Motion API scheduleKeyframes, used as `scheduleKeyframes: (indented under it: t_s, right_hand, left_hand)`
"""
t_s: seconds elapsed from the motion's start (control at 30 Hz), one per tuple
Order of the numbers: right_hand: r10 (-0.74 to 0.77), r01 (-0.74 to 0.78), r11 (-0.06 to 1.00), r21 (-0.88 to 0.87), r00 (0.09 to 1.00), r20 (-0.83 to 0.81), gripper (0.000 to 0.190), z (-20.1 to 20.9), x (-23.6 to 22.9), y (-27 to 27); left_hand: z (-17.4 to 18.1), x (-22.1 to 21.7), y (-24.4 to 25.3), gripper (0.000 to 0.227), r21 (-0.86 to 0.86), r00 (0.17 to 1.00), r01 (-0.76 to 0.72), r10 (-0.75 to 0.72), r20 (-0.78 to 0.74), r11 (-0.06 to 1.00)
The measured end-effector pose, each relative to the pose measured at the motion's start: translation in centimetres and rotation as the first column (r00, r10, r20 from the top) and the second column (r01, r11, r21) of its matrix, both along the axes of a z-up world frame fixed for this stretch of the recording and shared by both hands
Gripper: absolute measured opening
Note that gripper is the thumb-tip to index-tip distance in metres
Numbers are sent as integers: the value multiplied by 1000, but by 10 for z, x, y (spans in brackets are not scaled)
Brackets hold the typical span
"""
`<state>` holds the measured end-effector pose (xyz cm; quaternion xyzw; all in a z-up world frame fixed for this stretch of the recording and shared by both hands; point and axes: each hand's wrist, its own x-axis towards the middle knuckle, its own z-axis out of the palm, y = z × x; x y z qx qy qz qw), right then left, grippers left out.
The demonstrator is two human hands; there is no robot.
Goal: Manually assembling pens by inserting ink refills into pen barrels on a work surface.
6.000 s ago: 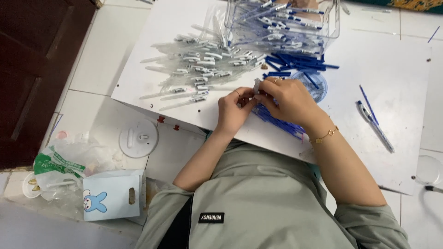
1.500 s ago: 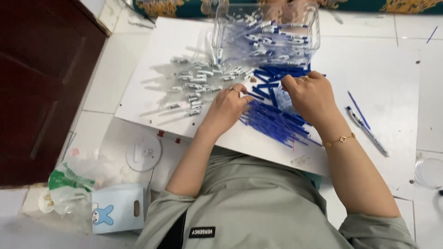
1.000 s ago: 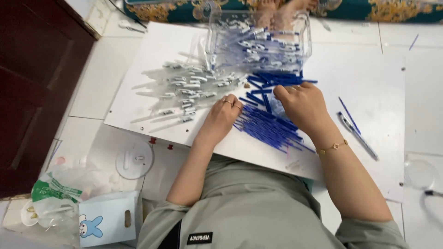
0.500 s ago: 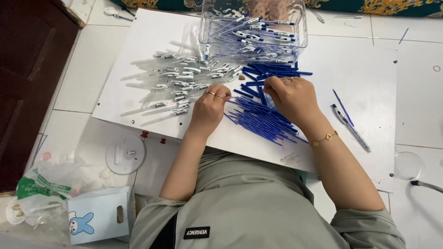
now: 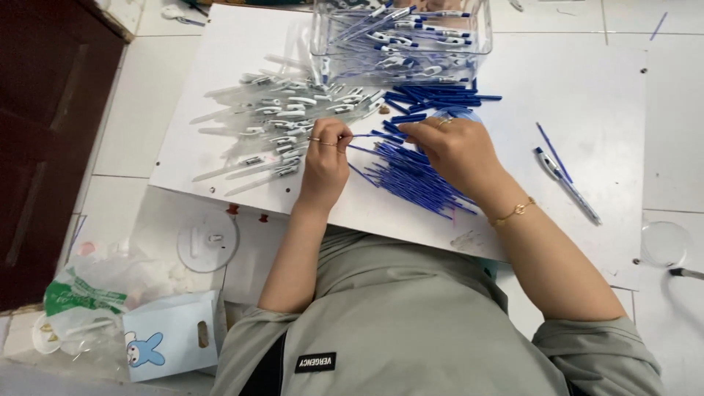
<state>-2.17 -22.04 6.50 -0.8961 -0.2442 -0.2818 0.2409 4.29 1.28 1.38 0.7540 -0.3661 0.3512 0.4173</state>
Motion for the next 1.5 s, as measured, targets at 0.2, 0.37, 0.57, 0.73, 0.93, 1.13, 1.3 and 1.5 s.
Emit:
scheduleKeyframes:
  t_s: [0.2, 0.37, 0.57, 0.73, 0.93, 1.13, 1.3, 1.5]
  right_hand:
    - [-93, 107, 977, -183, 992, 84, 14, -11, -1, 1]
    - [-122, 120, 987, -111, 993, -10, 16, -22, 5, 2]
    - [-9, 14, 1000, 24, 978, -210, 25, -13, -2, 11]
    - [55, -25, 994, 108, 959, -279, 22, -21, -4, 18]
    - [254, -155, 937, 313, 917, -308, 14, -18, -6, 37]
    - [339, -205, 905, 373, 876, -344, 19, -7, -11, 39]
    - [443, -234, 829, 508, 828, -343, 14, 9, -15, 39]
    - [519, -196, 721, 664, 788, -331, 25, 16, -18, 25]
  left_hand:
    - [4, -7, -1, 10, -18, 1000, 20, -20, -6, 1000]
    - [10, -21, -2, 7, -53, 997, 13, -17, -75, 999]
    - [49, -51, -7, 13, -93, 977, -4, -16, -213, 996]
    - [54, -66, -11, 10, -232, 928, 44, -125, -350, 972]
    - [36, -72, -25, 10, -490, 798, -30, -274, -537, 871]
    - [33, -78, -29, 17, -442, 821, 30, -274, -501, 897]
    - [46, -77, -21, 29, -502, 873, 79, -303, -383, 861]
    - [63, -67, 6, 43, -459, 998, -60, 38, -57, 887]
